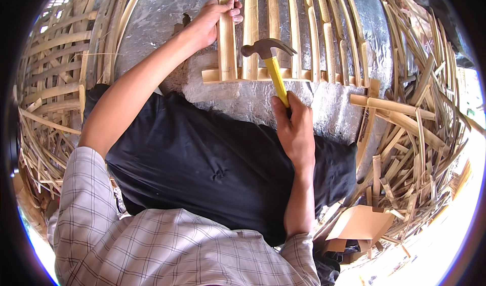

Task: The person hammers thin bamboo strips onto a wooden frame by hand using a hammer while sitting on a ground covered in bamboo shavings.

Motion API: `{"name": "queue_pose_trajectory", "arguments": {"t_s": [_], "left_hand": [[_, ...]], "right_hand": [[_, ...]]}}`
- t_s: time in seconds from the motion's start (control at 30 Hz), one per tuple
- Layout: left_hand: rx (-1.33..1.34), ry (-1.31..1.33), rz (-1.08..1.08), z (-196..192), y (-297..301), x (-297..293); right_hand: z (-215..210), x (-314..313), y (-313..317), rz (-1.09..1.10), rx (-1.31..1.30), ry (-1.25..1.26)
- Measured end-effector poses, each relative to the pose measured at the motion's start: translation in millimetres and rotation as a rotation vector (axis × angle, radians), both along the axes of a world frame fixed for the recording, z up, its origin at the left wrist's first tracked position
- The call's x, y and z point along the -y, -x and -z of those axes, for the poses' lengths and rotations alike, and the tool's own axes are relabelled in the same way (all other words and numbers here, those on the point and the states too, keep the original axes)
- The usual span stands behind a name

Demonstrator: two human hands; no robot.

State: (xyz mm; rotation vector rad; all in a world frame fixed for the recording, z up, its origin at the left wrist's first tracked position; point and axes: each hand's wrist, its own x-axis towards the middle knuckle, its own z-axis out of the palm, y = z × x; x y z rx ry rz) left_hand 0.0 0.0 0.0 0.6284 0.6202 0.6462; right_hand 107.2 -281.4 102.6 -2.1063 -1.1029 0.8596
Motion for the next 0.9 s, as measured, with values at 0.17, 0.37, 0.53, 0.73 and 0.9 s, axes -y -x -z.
{"name": "queue_pose_trajectory", "arguments": {"t_s": [0.17,0.37,0.53,0.73,0.9], "left_hand": [[-0.026,0.005,-0.034,-13.5,-2.0,3.3],[-0.088,-0.092,-0.016,-6.2,2.7,2.5],[-0.055,-0.05,-0.057,-3.5,5.3,3.1],[-0.076,-0.011,0.012,-4.8,2.9,11.1],[-0.135,-0.044,-0.032,-0.8,3.6,10.6]], "right_hand": [[-7.5,1.3,6.0,-0.038,0.141,-0.067],[-31.4,-3.9,15.8,-0.073,0.13,-0.024],[-31.5,-3.8,15.9,-0.089,0.173,-0.039],[-29.1,-4.3,11.3,-0.083,0.166,-0.03],[-25.9,-4.7,11.3,-0.085,0.157,-0.051]]}}
